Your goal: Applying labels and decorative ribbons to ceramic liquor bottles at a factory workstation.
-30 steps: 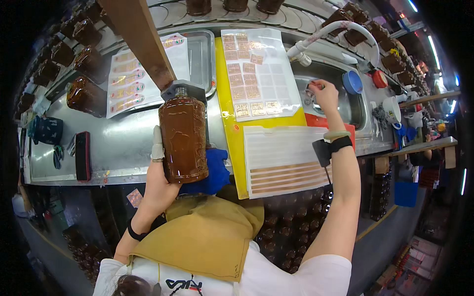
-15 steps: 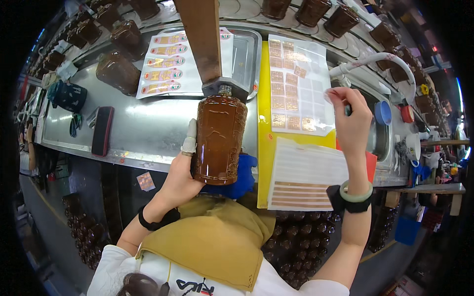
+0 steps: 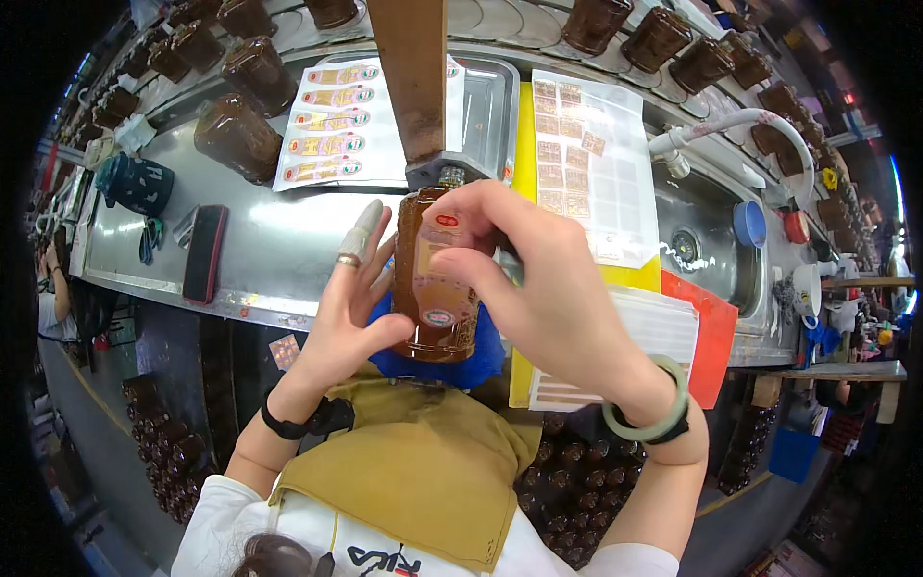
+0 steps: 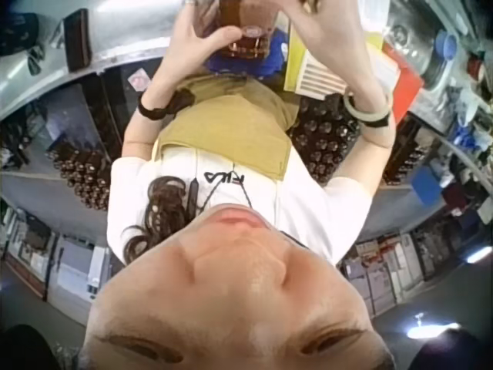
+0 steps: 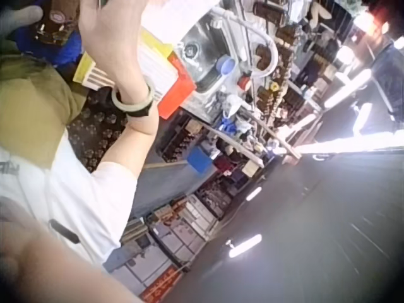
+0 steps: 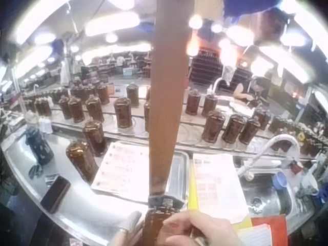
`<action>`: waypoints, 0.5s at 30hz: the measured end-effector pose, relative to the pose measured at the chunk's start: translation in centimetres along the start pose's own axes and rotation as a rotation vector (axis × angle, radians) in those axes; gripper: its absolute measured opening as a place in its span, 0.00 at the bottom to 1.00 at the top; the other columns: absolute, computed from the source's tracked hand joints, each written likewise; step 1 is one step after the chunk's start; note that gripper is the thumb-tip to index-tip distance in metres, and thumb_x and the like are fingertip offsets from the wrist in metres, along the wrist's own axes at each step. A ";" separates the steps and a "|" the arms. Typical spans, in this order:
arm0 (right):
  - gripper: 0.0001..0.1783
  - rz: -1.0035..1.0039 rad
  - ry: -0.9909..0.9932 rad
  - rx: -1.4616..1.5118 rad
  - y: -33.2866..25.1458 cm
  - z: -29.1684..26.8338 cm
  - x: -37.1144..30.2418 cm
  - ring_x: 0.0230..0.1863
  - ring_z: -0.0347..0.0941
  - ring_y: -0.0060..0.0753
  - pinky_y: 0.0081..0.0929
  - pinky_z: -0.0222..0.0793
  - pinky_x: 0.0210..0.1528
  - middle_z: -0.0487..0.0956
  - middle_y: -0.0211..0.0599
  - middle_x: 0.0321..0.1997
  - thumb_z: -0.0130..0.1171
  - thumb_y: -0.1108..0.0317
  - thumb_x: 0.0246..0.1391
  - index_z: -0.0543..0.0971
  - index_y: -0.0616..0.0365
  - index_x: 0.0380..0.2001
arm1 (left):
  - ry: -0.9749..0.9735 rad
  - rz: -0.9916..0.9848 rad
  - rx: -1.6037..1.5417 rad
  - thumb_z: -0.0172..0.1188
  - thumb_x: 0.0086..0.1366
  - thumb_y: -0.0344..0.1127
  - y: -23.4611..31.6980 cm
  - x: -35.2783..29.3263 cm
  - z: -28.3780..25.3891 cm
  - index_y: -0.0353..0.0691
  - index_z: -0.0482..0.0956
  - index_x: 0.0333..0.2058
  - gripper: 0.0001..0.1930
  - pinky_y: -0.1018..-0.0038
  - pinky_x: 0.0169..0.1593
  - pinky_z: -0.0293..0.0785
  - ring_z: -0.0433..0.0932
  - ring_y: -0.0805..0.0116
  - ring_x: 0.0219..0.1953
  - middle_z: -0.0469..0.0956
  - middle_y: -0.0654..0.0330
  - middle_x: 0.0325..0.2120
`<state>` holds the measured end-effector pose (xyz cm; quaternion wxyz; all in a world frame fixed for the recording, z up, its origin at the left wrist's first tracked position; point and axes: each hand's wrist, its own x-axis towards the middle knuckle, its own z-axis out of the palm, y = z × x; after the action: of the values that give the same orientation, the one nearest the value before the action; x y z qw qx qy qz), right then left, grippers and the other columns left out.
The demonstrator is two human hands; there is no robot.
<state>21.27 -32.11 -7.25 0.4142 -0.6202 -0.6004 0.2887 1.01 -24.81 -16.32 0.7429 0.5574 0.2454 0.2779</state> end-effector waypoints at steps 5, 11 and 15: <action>0.13 0.053 0.101 -0.053 4.3 2.4 1.0 0.33 0.73 0.33 0.29 0.71 0.39 0.77 0.37 0.30 0.65 0.76 0.56 0.79 0.62 0.45 | -0.007 -0.162 0.071 0.70 0.63 0.29 -0.5 0.8 1.1 0.29 0.42 0.72 0.50 0.64 0.68 0.66 0.68 0.63 0.66 0.64 0.48 0.65; 0.17 0.181 0.329 -0.006 6.0 3.3 1.9 0.36 0.66 0.27 0.26 0.65 0.42 0.73 0.31 0.33 0.71 0.63 0.54 0.81 0.62 0.41 | 0.030 -0.085 0.049 0.72 0.62 0.30 -0.5 0.7 1.4 0.29 0.46 0.71 0.49 0.63 0.68 0.66 0.68 0.62 0.66 0.66 0.48 0.64; 0.21 0.191 0.299 0.009 6.7 4.3 1.9 0.36 0.66 0.28 0.26 0.65 0.43 0.73 0.31 0.33 0.73 0.59 0.52 0.80 0.63 0.42 | -0.015 -0.124 0.112 0.73 0.61 0.31 -0.5 0.9 1.1 0.29 0.46 0.71 0.50 0.63 0.68 0.66 0.68 0.62 0.66 0.66 0.48 0.64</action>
<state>21.15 -29.12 -14.89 0.4721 -0.7088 -0.4691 0.2339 2.45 -25.06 -16.53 0.7280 0.5840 0.2892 0.2130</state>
